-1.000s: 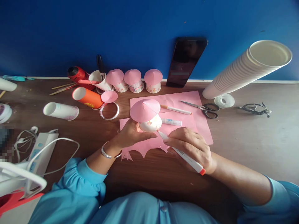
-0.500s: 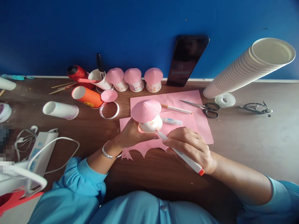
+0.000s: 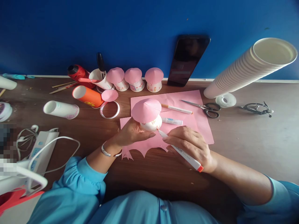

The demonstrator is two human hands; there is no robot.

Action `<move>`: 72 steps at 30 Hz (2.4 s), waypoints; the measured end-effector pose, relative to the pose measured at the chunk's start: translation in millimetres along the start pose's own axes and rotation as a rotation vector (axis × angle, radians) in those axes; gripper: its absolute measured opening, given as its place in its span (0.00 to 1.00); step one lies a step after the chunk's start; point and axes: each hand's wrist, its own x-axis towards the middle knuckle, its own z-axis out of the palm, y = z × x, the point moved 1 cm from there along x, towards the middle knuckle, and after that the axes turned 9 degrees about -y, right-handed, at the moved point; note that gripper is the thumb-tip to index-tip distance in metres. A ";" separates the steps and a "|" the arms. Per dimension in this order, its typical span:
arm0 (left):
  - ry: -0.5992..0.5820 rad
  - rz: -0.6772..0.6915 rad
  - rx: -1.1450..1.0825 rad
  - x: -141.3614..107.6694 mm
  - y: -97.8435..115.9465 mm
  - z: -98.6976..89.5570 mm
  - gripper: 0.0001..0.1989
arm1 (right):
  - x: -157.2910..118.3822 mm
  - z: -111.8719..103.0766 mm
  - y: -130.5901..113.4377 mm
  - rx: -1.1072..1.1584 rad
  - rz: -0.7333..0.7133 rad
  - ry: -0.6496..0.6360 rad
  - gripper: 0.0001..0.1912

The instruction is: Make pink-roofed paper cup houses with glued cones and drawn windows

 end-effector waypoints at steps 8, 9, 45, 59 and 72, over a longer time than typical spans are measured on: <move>0.074 0.060 -0.085 4.0 1.8 -0.7 0.28 | 4.8 -4.1 -3.2 -0.021 0.020 0.034 0.15; 0.069 0.066 -0.071 5.1 2.0 -0.5 0.28 | 4.5 -4.7 -4.2 -0.016 0.016 0.034 0.15; 0.046 0.054 0.049 8.3 3.0 -0.5 0.30 | 1.4 -4.8 -8.1 0.004 -0.001 0.054 0.21; 0.102 0.051 0.065 8.7 5.1 0.5 0.30 | 1.1 -2.7 -5.4 0.031 -0.009 0.001 0.19; 0.029 -0.031 0.052 10.3 9.5 6.0 0.20 | 1.3 -3.6 -7.0 0.030 -0.021 0.016 0.19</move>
